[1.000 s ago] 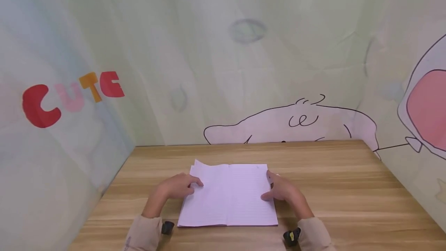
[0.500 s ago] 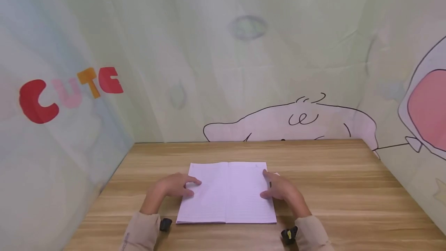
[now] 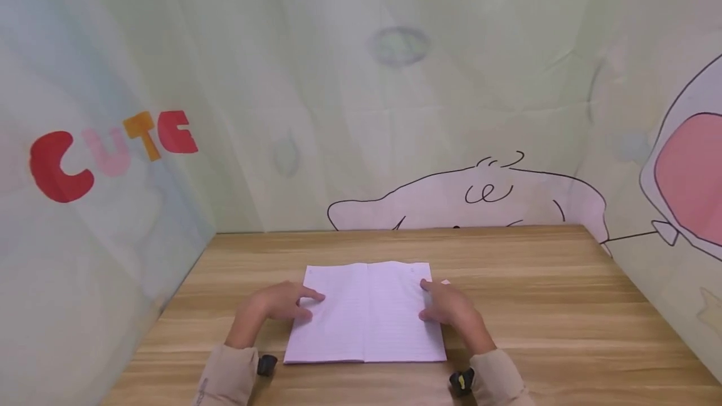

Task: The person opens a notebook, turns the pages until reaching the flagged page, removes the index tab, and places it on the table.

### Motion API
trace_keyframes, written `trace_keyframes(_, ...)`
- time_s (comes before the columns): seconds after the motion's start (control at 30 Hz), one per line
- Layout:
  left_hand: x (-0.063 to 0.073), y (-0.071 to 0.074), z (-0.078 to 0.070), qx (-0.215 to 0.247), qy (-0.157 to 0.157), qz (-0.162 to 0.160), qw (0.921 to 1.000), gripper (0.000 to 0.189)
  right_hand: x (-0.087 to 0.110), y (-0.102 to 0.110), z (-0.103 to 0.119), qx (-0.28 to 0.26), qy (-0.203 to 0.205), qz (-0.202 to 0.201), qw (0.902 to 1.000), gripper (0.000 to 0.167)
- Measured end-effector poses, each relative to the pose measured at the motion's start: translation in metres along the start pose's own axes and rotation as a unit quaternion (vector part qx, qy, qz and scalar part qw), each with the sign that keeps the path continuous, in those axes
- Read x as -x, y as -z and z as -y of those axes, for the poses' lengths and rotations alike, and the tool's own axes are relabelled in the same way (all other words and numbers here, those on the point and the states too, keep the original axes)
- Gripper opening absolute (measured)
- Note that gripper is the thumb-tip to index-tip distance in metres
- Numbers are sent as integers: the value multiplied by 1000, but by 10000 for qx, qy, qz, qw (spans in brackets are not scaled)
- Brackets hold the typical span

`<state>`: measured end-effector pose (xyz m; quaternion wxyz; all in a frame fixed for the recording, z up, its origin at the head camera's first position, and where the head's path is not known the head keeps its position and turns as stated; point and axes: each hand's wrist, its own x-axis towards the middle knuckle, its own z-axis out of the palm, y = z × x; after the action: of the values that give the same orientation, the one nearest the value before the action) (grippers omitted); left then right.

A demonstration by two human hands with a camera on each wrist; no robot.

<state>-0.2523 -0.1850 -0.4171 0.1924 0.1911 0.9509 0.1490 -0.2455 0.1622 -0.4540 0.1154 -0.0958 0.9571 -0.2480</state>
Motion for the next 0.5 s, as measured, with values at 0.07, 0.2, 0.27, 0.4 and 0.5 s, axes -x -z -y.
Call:
trace_keyframes(0.07, 0, -1, 0, -32, -33, -4, 10000, 41, 1, 0, 1, -6, 8, -26, 10000, 63)
trace_keyframes(0.2, 1, -2, -4, 116, 92, 3, 9999, 39, 2, 1, 3, 54, -77, -58, 9999, 63)
trace_keyframes(0.27, 0, -2, -5, 115, 74, -23, 9999, 39, 2, 0, 4, 117, -95, -49, 9999, 62)
trace_keyframes(0.4, 0, -1, -3, 76, 102, -69, 9999, 38, 1, -2, 5, 221, -13, -61, 9997, 61)
trace_keyframes(0.5, -1, -1, -2, 74, 88, -59, 9999, 38, 0, -3, 6, 260, 67, -113, 9996, 60)
